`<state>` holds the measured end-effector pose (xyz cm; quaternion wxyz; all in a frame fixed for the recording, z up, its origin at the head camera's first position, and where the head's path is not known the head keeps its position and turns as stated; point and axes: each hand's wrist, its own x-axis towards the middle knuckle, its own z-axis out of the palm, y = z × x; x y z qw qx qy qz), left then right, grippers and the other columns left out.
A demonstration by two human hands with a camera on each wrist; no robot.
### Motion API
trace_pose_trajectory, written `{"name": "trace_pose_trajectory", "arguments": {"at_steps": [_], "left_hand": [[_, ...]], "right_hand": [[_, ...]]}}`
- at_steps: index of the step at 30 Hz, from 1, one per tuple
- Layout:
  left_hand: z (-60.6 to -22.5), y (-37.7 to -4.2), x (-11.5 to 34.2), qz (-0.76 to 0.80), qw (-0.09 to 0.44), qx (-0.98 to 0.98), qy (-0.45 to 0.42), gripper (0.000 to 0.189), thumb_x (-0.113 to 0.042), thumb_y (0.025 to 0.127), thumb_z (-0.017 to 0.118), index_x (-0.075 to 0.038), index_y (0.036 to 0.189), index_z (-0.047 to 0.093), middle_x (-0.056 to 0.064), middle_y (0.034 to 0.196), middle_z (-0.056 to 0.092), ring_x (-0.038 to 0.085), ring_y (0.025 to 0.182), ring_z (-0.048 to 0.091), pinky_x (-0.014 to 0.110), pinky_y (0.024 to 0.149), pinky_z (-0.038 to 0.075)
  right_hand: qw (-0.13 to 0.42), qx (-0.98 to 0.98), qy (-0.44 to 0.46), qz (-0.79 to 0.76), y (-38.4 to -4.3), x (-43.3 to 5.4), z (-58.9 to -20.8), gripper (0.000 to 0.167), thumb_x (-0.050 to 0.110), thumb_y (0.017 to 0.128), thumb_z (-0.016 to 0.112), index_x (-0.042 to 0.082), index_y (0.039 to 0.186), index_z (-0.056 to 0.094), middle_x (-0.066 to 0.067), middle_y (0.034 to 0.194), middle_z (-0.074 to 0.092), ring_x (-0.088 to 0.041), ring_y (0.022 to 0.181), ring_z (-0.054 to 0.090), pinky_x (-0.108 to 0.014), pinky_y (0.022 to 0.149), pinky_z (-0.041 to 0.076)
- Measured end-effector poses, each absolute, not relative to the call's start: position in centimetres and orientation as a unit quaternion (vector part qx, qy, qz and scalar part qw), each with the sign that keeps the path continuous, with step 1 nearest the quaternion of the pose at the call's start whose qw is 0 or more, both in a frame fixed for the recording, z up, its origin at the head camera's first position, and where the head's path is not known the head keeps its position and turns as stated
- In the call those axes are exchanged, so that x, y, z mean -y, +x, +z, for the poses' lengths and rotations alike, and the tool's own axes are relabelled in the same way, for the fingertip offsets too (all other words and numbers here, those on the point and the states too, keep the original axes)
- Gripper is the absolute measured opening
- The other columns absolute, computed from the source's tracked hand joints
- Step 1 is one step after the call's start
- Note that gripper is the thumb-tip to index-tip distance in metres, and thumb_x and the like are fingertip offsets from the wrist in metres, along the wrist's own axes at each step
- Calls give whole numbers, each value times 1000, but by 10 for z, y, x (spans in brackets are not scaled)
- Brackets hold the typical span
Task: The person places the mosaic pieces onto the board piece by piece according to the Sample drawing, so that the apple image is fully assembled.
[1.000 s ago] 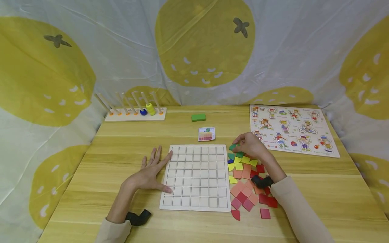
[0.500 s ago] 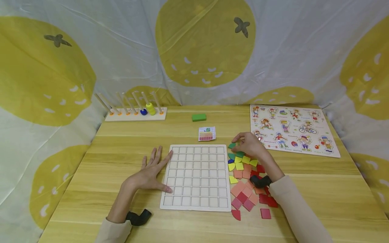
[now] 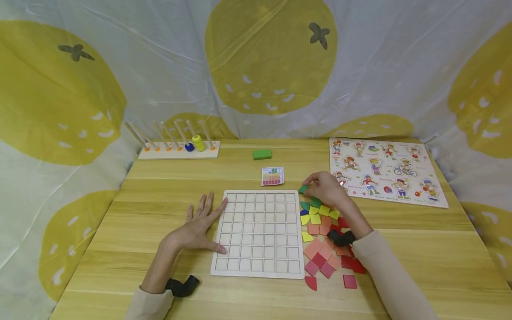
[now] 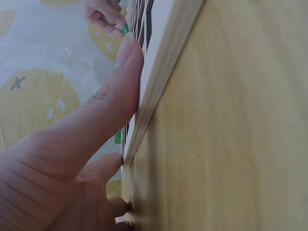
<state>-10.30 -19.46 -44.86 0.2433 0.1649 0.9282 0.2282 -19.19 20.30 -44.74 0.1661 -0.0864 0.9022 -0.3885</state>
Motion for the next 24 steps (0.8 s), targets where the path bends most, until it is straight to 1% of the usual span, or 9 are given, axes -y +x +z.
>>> {"name": "trace_pose_trajectory", "arguments": {"at_steps": [3,6,9,11,14,16,18,21,24], "left_hand": [[-449,-103,194,228,245,-928,166,135,-52,71,92,-22,168,2,22,168,-28,44,156,-28,74,120,-17],[-449,-103,193,226,245,-927,169,135,-53,71,91,-22,168,2,22,168,-28,44,156,-28,74,119,-17],[-449,-103,193,226,246,-928,167,135,-53,71,91,-23,168,2,22,168,-29,44,156,-28,74,120,-17],[-450,-102,193,227,244,-928,166,135,-53,71,91,-22,168,2,23,168,-28,45,156,-28,74,119,-17],[-450,-102,194,226,244,-929,162,136,-53,70,92,-23,168,2,22,168,-28,45,156,-27,74,120,-17],[-451,-101,195,225,244,-929,163,136,-53,71,91,-23,168,1,22,168,-28,45,156,-28,74,120,-17],[-451,-101,196,224,244,-929,164,135,-53,71,91,-24,168,1,22,168,-29,44,156,-28,73,120,-17],[-450,-102,195,228,243,-928,165,135,-52,71,91,-23,168,1,22,168,-29,44,156,-28,73,120,-18],[-451,-103,195,229,244,-928,166,135,-52,71,91,-23,168,2,22,168,-29,44,156,-28,73,120,-17]], "right_hand": [[164,-904,-86,-386,-192,-201,-448,22,15,97,72,0,112,75,-1,60,46,-16,57,39,-27,55,35],[179,-900,-83,-389,-191,-204,-449,25,17,97,72,0,115,74,-1,66,48,-17,63,42,-28,57,37],[186,-895,-84,-398,-189,-211,-450,26,18,96,74,3,118,74,1,65,43,-15,61,39,-26,55,35],[196,-887,-92,-408,-188,-216,-449,27,18,95,76,4,118,75,3,62,36,-13,57,34,-26,52,31],[231,-868,-108,-425,-187,-220,-448,28,17,92,79,3,116,76,4,58,33,-11,53,29,-26,51,29],[257,-857,-118,-431,-186,-220,-448,30,17,89,81,1,114,76,4,58,35,-11,53,31,-26,51,29],[272,-853,-123,-429,-186,-219,-450,30,17,88,83,1,113,77,3,60,40,-12,55,36,-25,52,30],[274,-853,-123,-427,-185,-217,-452,29,17,87,84,1,110,77,2,63,42,-13,58,37,-25,52,29],[270,-856,-115,-426,-186,-216,-453,25,16,89,82,1,109,77,3,62,40,-12,55,35,-24,51,28]]}}
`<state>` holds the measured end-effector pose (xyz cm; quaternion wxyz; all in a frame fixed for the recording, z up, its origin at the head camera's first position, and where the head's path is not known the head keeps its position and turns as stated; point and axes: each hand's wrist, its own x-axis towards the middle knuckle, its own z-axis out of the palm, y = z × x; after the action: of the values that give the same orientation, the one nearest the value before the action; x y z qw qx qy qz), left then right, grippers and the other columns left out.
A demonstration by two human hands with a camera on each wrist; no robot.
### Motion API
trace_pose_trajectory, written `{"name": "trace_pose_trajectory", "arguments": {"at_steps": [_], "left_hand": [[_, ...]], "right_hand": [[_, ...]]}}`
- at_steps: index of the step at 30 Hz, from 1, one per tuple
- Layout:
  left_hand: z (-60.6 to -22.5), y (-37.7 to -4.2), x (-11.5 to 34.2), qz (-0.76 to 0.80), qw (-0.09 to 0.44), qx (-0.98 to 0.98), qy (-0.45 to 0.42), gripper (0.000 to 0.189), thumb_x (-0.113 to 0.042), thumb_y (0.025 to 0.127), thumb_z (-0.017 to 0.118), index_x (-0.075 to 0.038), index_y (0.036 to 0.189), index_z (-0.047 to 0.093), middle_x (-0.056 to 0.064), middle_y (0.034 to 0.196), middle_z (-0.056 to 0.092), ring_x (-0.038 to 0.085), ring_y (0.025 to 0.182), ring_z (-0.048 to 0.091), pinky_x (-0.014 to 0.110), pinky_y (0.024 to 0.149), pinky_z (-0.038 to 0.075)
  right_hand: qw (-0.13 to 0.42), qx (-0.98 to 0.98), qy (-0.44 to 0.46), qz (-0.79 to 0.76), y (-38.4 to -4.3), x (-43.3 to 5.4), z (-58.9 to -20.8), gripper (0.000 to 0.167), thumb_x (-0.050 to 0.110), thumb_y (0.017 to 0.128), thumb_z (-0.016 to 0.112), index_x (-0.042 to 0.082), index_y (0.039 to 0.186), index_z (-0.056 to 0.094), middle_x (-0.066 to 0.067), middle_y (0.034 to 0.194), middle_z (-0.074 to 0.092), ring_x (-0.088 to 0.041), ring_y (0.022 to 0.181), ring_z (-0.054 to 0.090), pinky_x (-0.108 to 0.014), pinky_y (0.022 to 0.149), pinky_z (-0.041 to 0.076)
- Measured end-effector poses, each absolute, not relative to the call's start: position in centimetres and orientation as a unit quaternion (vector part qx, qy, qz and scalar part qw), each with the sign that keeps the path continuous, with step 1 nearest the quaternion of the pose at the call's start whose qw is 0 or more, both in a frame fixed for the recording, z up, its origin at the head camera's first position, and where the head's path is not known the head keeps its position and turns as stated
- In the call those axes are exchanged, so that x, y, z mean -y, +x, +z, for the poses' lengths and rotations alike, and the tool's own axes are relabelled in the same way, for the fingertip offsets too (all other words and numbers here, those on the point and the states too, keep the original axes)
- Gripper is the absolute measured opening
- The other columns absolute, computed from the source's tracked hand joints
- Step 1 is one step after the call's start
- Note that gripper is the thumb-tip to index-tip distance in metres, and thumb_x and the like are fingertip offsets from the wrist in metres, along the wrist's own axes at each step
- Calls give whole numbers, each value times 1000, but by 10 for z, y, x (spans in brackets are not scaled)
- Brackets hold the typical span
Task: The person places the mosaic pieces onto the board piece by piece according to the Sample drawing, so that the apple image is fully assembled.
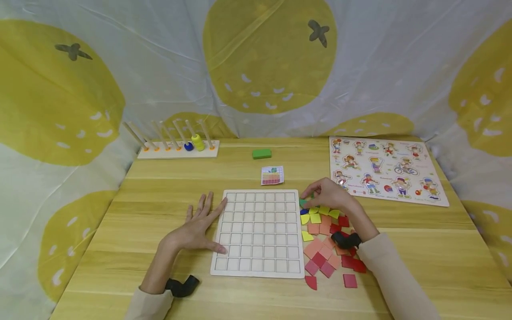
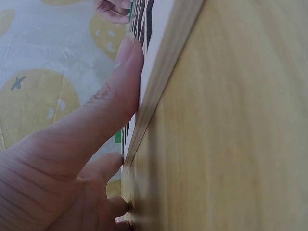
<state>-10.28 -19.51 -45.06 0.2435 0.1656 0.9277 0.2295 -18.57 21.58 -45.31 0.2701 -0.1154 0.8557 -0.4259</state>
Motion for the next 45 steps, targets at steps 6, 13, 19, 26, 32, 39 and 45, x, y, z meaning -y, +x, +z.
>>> {"name": "trace_pose_trajectory", "arguments": {"at_steps": [6,13,19,26,32,39,45], "left_hand": [[-452,-103,195,224,245,-929,167,135,-54,71,91,-24,168,2,22,168,-28,43,156,-28,73,120,-17],[-452,-103,194,225,243,-928,169,135,-54,70,91,-25,168,2,21,169,-28,43,156,-27,74,120,-17],[-451,-103,193,228,243,-927,170,135,-53,70,92,-24,168,3,21,169,-28,42,157,-27,73,120,-17],[-451,-102,193,224,244,-929,165,135,-53,70,92,-25,168,3,21,169,-27,42,157,-27,73,120,-17],[-452,-102,193,222,246,-929,165,135,-54,70,91,-25,168,2,21,169,-28,42,157,-27,73,120,-17],[-451,-102,194,225,246,-929,164,135,-54,70,91,-25,168,2,21,169,-28,42,157,-27,73,121,-17],[-449,-102,195,226,245,-928,165,135,-53,71,91,-25,168,1,21,169,-28,42,156,-28,73,120,-17]], "right_hand": [[263,-870,-86,-407,-188,-215,-453,29,22,93,79,1,112,74,1,65,48,-13,57,40,-24,51,33],[250,-875,-55,-412,-191,-213,-454,33,24,98,73,1,121,67,-5,77,68,-18,72,57,-25,61,44],[264,-860,-94,-426,-193,-217,-450,33,12,97,69,1,129,69,2,63,57,-11,61,47,-24,59,39],[269,-854,-107,-432,-194,-220,-451,32,8,94,71,0,125,72,7,57,30,-10,55,26,-26,55,28],[232,-874,-98,-416,-189,-229,-448,32,10,93,74,1,124,73,6,58,29,-10,55,27,-26,54,28],[198,-888,-42,-413,-182,-239,-450,30,12,92,77,-1,119,74,-6,82,46,-13,57,37,-27,53,34],[198,-890,-30,-410,-182,-238,-450,29,15,92,78,-3,115,74,-12,95,53,-15,64,43,-27,57,38]]}}
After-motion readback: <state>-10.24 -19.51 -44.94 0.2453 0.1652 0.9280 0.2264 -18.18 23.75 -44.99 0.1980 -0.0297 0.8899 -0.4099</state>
